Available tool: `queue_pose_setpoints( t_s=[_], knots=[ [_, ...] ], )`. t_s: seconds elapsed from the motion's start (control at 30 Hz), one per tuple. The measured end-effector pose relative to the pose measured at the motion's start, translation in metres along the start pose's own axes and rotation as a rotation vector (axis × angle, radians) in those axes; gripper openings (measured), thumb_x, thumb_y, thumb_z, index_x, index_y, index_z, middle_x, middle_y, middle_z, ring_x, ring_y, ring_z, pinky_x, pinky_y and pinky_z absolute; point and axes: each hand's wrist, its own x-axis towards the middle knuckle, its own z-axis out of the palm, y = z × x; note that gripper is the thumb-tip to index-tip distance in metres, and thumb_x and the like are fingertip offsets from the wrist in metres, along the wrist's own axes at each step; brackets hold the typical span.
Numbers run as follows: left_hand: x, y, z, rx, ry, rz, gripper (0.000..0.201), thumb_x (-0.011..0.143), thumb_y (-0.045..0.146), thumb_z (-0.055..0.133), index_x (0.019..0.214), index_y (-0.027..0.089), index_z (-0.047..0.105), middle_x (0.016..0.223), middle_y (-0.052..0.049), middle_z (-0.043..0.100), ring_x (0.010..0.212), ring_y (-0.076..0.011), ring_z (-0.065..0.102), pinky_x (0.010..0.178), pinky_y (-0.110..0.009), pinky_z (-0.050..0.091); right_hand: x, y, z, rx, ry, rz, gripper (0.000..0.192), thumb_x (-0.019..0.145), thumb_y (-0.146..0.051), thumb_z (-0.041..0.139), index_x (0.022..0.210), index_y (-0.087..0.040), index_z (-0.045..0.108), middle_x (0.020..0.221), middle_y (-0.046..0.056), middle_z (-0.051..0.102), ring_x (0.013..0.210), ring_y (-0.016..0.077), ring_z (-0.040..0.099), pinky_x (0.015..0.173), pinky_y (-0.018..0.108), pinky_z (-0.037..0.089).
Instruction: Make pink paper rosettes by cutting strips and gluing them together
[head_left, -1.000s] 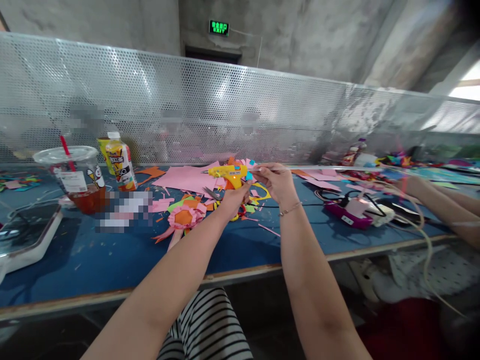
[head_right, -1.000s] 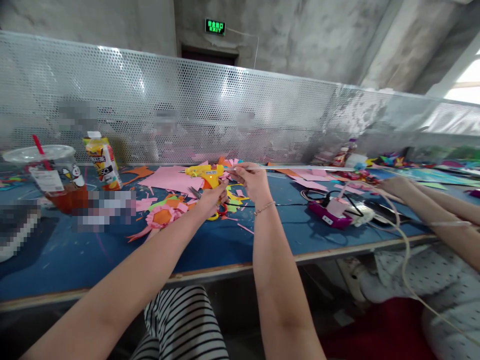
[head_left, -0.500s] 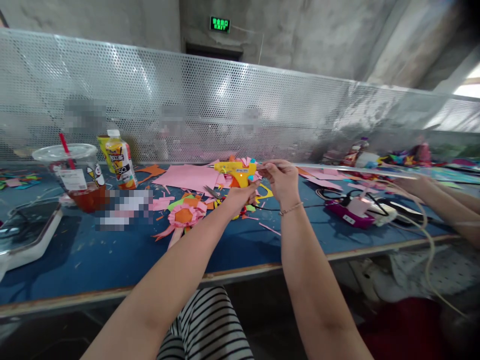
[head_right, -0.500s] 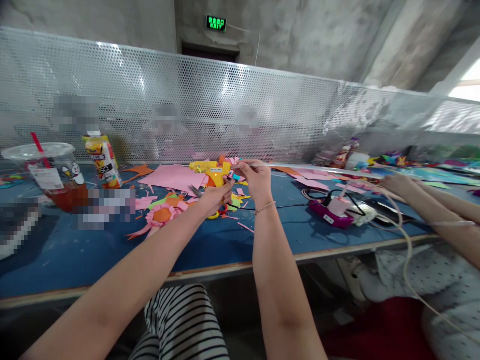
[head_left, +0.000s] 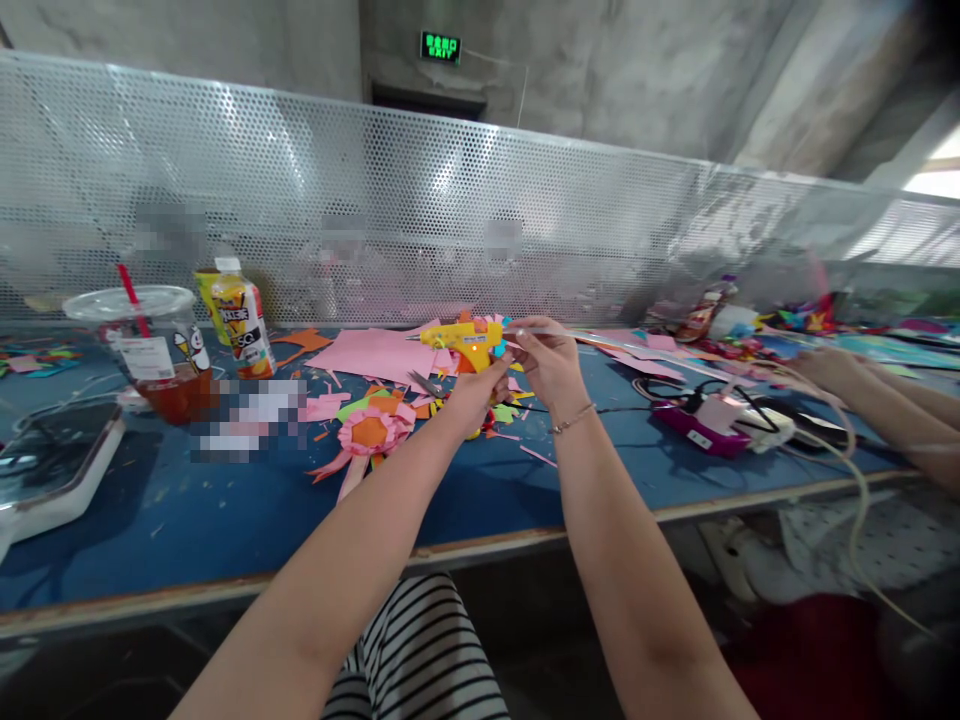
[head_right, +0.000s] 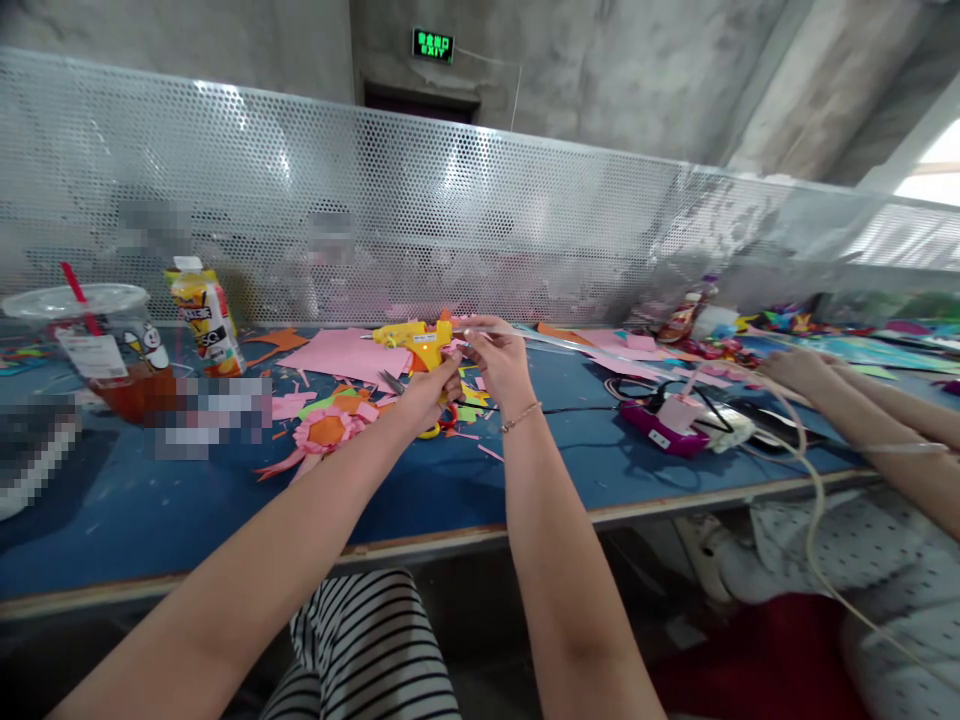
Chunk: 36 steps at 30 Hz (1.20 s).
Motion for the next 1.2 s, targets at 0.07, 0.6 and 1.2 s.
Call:
queue_pose_setpoints(
  t_s=[0.07,0.6,1.2],
  knots=[
    [0.000,-0.001,0.000,0.013,0.005,0.010,0.033,0.069,0.039,0.066,0.062,0.018,0.042,0.041,0.011,0.031,0.035,-0.0032,0.030,0.044,-0.019,0.035,0.000,0.003,0.001,-0.001,0.024,-0.016,0.028,0.061,-0.033,0.074,0.083,-0.026,0.059,0.083,-0.003,0.064,0.073,0.0108,0.063,0.061,0.023,0.052],
    [0.002,-0.007,0.001,-0.003,0.046,0.027,0.032,0.064,0.035,0.071,0.063,0.017,0.044,0.042,0.011,0.032,0.035,-0.0015,0.028,0.038,-0.016,0.027,-0.001,0.007,0.005,-0.043,0.102,-0.021,0.025,0.056,-0.033,0.076,0.072,-0.024,0.059,0.073,-0.003,0.061,0.064,0.0101,0.058,0.065,0.025,0.053],
    [0.003,-0.005,-0.003,-0.036,0.157,-0.035,0.014,0.060,0.009,0.060,0.055,0.014,0.048,0.042,0.006,0.045,0.039,-0.0045,0.042,0.044,-0.018,0.034,-0.008,0.021,0.013,-0.107,-0.178,0.447,0.033,0.062,-0.045,0.070,0.077,-0.020,0.055,0.052,-0.006,0.052,0.034,0.0044,0.040,0.031,0.018,0.034]
  ],
)
